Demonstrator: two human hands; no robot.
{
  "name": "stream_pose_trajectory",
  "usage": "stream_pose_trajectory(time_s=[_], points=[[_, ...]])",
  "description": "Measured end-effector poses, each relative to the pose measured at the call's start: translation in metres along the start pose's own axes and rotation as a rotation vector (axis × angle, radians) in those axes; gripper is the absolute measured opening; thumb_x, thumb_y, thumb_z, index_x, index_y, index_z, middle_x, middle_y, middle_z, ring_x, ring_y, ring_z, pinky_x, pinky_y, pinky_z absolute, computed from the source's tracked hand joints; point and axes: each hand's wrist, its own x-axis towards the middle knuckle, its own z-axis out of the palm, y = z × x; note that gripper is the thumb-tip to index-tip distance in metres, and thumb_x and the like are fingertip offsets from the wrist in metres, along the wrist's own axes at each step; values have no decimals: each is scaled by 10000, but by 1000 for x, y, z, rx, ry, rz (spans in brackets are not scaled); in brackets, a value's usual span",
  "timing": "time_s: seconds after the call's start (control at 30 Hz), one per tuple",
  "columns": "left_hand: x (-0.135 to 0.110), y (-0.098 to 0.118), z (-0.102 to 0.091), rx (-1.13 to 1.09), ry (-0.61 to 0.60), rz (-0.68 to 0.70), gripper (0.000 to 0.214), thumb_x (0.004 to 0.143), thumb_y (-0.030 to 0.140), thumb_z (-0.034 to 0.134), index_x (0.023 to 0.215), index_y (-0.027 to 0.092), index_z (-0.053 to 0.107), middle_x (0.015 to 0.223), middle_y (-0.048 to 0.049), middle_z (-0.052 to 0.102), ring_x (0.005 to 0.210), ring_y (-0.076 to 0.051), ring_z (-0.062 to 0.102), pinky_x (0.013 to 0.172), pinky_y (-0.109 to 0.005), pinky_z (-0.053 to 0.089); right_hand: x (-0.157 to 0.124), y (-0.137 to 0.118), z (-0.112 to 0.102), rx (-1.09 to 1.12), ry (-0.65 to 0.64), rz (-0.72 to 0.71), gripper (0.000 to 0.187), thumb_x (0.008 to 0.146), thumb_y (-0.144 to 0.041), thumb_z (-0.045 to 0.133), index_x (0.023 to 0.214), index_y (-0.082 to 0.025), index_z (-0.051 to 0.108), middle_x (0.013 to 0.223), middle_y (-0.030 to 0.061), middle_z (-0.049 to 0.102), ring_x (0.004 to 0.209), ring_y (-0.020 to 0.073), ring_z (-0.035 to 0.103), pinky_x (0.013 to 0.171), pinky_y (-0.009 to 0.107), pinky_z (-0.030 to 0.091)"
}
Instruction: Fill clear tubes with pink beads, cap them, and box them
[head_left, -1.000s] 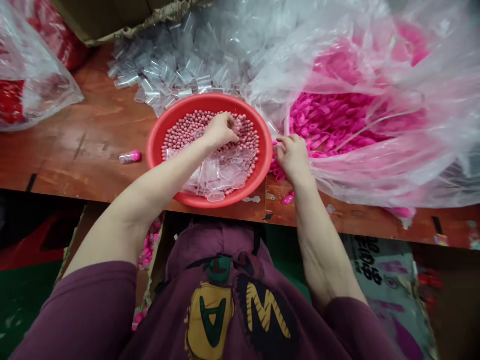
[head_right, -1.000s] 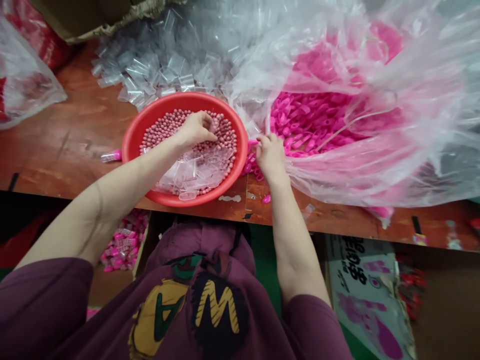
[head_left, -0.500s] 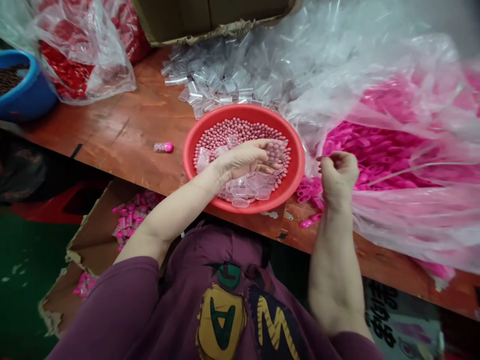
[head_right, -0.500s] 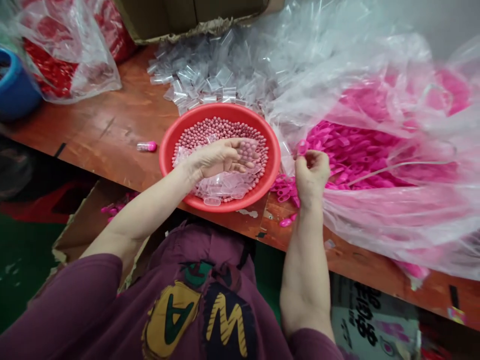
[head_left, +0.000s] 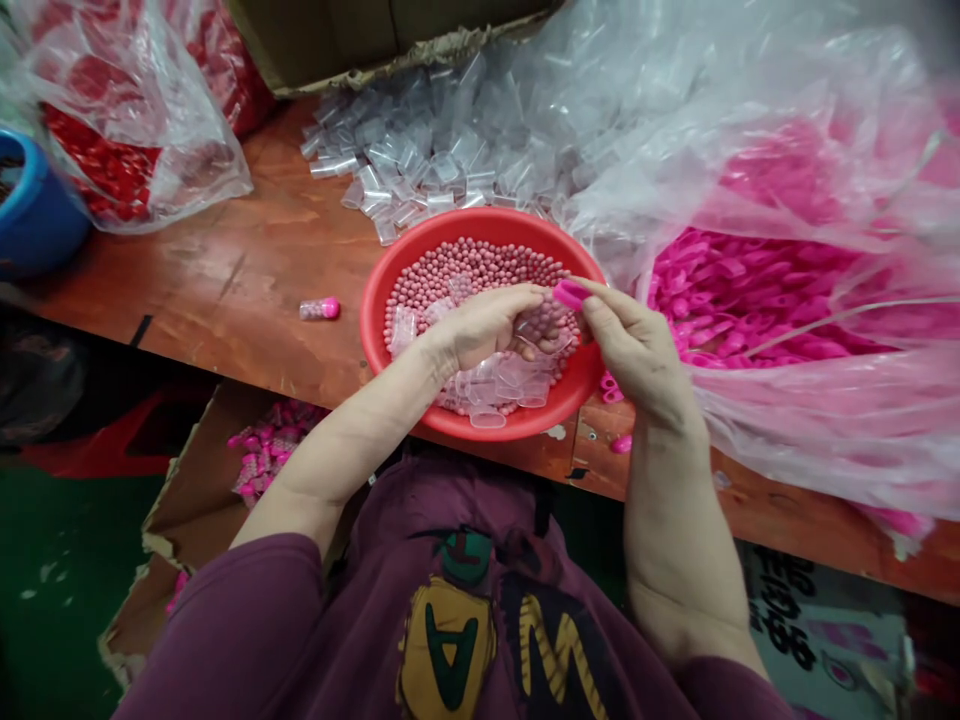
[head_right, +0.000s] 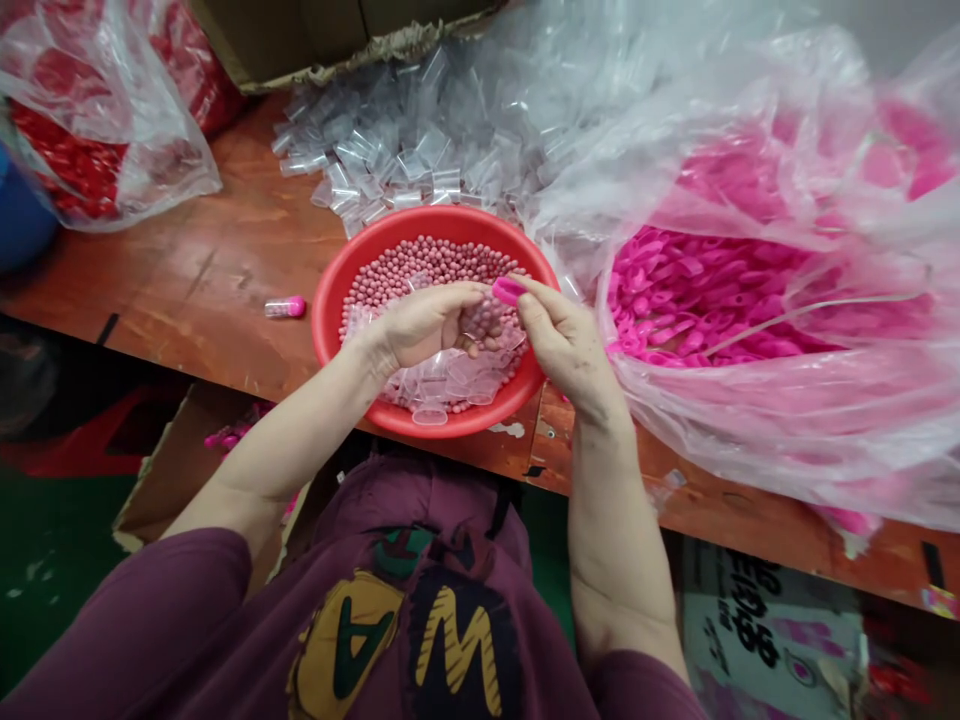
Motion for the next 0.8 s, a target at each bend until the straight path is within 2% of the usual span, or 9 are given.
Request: stream_pose_trajectory(time_s=[0.17,0.33,0.4,0.53,0.63,0.7,0.8], points=[[2,-5,2,36,22,34,201,1094,182,627,903,165,689,839,-61,703,717,-142,623,666,-303,420,-1,8,-4,-131,-14,-107,403,1070,-419,725,1444,-300,816,1419,68,843,1315,315,802,1241,590,628],[1,3,8,-11,135,-33,263,1099,200,587,860,158,689,822,-53,695,722,-139,630,720,-294,479,9,23,8,-358,191,-517,277,1068,-261,710,1320,-282,823,1247,94,830,1168,270,802,1064,470,688],[2,6,8,-31,189,-80,297,1101,222,568,838,157,690,793,-51,693,690,-141,624,692,-299,459,9,26,14,-352,218,-590,245,1061,-227,706,1279,-261,813,1195,87,822,1100,248,803,1006,437,693],[5,8,6,-76,230,-83,335,1110,200,551,800,144,663,732,-38,666,614,-116,592,609,-286,363,6,31,21,-211,175,-442,223,1083,-322,695,1267,-257,804,1132,56,828,957,215,793,925,409,690],[6,6,4,-77,222,-75,336,1127,217,537,818,152,654,723,-33,665,606,-118,590,613,-286,356,8,36,20,-88,198,-366,219,1095,-450,744,1172,-268,838,1095,49,847,1001,228,815,936,406,684],[6,5,3,-63,216,-83,315,1128,215,527,850,153,663,737,-42,679,625,-126,589,639,-295,360,11,37,19,-58,210,-364,237,1077,-494,790,1152,-277,851,1098,34,860,1029,236,830,950,412,691],[8,3,2,-60,194,-73,273,1115,186,540,873,149,661,748,-54,688,646,-128,582,658,-304,351,13,34,15,-127,166,-406,207,1096,-446,794,1221,-300,872,1129,27,876,1042,234,841,967,417,698]])
